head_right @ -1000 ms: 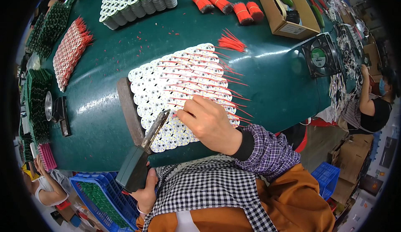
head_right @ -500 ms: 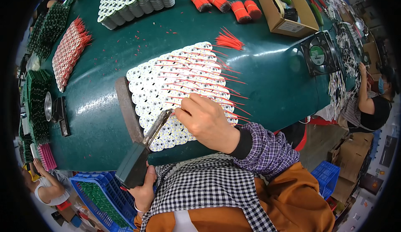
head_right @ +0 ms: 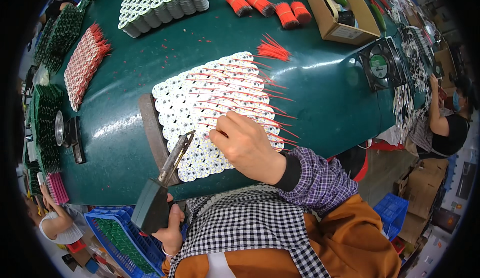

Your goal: The person solders wires onto round LED circuit boards using a soldering iron and gathers wire bundles on the workbench.

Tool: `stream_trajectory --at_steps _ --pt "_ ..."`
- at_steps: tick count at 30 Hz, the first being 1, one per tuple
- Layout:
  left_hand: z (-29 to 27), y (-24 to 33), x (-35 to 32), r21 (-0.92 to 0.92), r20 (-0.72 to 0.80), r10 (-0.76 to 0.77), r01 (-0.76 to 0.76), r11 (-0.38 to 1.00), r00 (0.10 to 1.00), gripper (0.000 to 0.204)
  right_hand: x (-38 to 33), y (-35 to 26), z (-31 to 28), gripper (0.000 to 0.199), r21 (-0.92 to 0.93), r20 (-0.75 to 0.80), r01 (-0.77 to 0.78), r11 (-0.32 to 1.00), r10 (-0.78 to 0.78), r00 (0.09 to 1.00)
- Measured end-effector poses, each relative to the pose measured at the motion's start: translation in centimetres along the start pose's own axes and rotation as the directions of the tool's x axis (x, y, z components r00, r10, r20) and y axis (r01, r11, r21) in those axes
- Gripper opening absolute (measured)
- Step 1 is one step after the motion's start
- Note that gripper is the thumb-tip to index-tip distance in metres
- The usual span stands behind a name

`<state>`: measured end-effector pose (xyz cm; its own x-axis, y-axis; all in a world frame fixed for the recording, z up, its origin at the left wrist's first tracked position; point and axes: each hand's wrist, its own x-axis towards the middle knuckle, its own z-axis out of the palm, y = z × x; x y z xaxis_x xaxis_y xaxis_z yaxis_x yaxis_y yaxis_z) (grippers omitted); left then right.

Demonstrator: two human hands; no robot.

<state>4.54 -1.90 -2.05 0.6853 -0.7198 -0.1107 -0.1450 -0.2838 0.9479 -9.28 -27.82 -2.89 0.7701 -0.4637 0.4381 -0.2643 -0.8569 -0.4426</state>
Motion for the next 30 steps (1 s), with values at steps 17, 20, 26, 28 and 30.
stream_trajectory --at_steps 17,20,26,28,30 --pt "-0.3 -0.4 -0.3 0.152 0.071 0.066 -0.076 0.985 0.995 0.038 -0.6 -1.3 0.1 0.017 0.078 -0.002 -0.056 0.995 0.057 0.998" --pt "-0.1 -0.4 -0.3 0.097 0.05 0.03 -0.035 0.995 0.998 0.037 -0.7 -1.3 0.2 0.016 0.073 0.008 -0.081 0.994 0.081 0.997" --pt "0.0 -0.5 -0.5 0.064 0.067 -0.042 0.038 0.997 0.997 0.032 -0.7 -1.1 0.5 0.013 0.07 -0.005 -0.069 0.995 0.07 0.998" --pt "0.0 -0.6 -0.5 0.069 0.091 -0.083 0.077 0.995 0.992 0.029 -0.8 -1.1 0.5 0.012 0.06 0.001 -0.066 0.996 0.066 0.998" --pt "-0.2 -0.5 -0.2 0.124 0.098 -0.039 0.027 0.992 0.994 0.027 -0.8 -1.1 0.5 0.012 0.055 -0.001 -0.061 0.997 0.061 0.998"
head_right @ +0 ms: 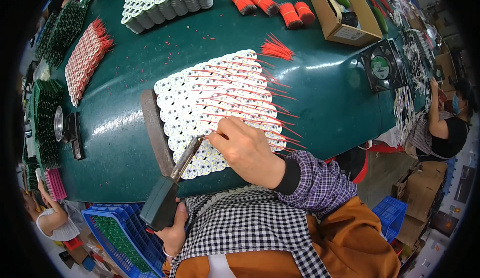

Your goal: The person solders wires onto round LED circuit boards using a soldering iron and gathers wire bundles on the workbench.

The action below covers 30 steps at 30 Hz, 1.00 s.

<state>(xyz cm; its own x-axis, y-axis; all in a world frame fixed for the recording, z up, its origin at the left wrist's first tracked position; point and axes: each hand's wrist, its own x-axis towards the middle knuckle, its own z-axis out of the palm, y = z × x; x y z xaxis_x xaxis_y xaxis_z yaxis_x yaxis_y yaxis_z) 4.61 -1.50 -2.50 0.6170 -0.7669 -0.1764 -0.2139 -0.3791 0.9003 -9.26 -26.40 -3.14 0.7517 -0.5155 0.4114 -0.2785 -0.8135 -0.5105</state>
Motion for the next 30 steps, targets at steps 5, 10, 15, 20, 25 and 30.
stream_trajectory --at_steps 5,10,15,20,25,30 --pt "-0.2 0.6 0.4 0.033 0.035 0.044 -0.046 0.998 0.998 0.023 0.0 0.0 0.1 0.012 -0.016 -0.007 0.012 1.0 -0.012 1.0" --pt "-0.2 1.0 0.4 0.085 0.019 0.065 -0.066 0.994 0.998 0.024 0.0 -0.1 0.0 0.012 -0.015 0.011 0.006 1.0 -0.005 1.0" --pt "-0.3 0.4 0.2 0.125 0.032 0.083 -0.086 0.988 0.996 0.027 0.0 0.0 0.0 0.012 -0.02 0.001 0.013 1.0 -0.013 1.0" --pt "0.1 0.8 -0.9 -0.08 -0.116 -0.013 0.004 0.997 0.993 0.03 -0.1 0.0 0.1 0.012 -0.024 -0.002 0.012 1.0 -0.012 1.0" --pt "0.0 0.8 -0.7 -0.057 -0.114 0.004 -0.01 0.998 0.993 0.034 -0.2 0.0 0.1 0.013 -0.019 0.004 0.001 1.0 -0.001 1.0" --pt "0.2 0.3 -0.4 0.008 -0.039 0.064 -0.063 0.998 0.997 0.039 -0.2 0.1 0.3 0.011 -0.016 -0.017 0.015 1.0 -0.015 1.0"
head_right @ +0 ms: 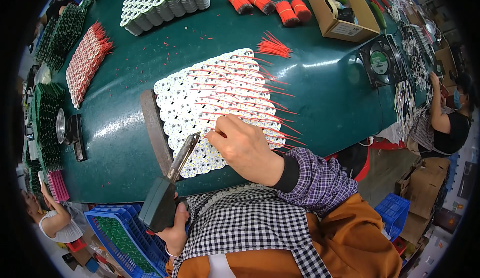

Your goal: The person solders wires onto round LED circuit boards using a soldering iron and gathers wire bundles on the workbench.

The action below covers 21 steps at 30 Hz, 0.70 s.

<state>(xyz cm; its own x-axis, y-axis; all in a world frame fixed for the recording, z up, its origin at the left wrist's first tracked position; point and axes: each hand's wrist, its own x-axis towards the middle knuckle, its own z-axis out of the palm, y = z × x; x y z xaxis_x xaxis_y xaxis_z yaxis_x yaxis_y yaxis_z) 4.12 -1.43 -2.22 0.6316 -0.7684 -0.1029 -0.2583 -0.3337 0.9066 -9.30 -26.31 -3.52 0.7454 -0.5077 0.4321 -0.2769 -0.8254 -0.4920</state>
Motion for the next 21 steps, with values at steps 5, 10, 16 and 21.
stream_trajectory --at_steps 5,10,16,21 --pt "0.1 -0.2 0.0 -0.054 0.011 0.007 -0.006 0.999 1.0 0.039 -0.1 -0.1 0.0 0.011 0.004 -0.023 0.001 1.0 -0.001 1.0" --pt "0.0 0.0 -0.4 -0.109 -0.043 -0.016 0.011 0.994 0.999 0.04 -0.2 -0.2 -1.0 0.019 -0.015 -0.061 -0.026 1.0 0.025 0.998" --pt "0.0 0.3 -0.9 -0.175 -0.053 -0.097 0.087 0.981 0.994 0.041 -1.2 -1.2 -1.8 0.022 0.011 -0.061 -0.059 0.998 0.06 0.996" --pt "-0.2 0.2 -1.0 -0.081 -0.015 -0.063 0.062 0.995 0.998 0.037 -1.6 -1.1 -1.6 0.022 0.025 -0.035 -0.071 0.997 0.072 0.997"
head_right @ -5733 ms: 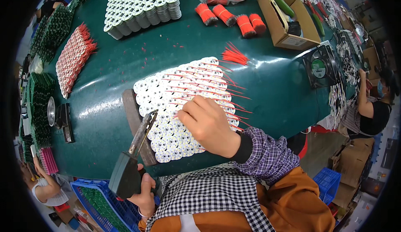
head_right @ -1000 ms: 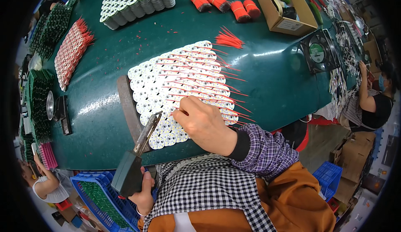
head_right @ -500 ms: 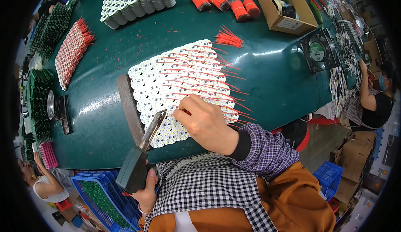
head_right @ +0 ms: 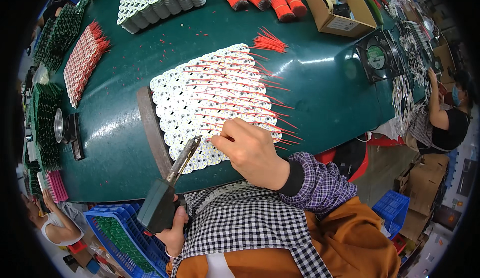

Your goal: The person solders wires onto round LED circuit boards using a soldering iron and gathers wire bundles on the workbench.

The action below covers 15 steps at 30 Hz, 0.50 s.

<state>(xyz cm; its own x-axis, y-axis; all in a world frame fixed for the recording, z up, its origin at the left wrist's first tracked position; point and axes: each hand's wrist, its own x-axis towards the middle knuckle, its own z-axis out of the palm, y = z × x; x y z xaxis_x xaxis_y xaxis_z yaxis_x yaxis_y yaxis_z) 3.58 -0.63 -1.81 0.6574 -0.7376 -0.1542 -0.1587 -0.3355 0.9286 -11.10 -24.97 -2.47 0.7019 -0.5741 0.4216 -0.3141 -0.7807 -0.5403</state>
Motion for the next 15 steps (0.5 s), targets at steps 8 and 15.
stream_trajectory --at_steps 8,15 --pt "0.4 -0.02 -0.29 0.017 0.038 -0.014 0.014 1.0 0.999 0.033 -0.28 0.23 0.2 0.02 -0.028 0.021 0.007 1.0 -0.006 1.0" --pt "0.36 0.46 0.09 0.008 0.067 -0.057 0.056 0.998 0.996 0.025 -0.23 0.22 0.23 0.02 -0.045 0.018 0.009 0.999 -0.009 1.0"
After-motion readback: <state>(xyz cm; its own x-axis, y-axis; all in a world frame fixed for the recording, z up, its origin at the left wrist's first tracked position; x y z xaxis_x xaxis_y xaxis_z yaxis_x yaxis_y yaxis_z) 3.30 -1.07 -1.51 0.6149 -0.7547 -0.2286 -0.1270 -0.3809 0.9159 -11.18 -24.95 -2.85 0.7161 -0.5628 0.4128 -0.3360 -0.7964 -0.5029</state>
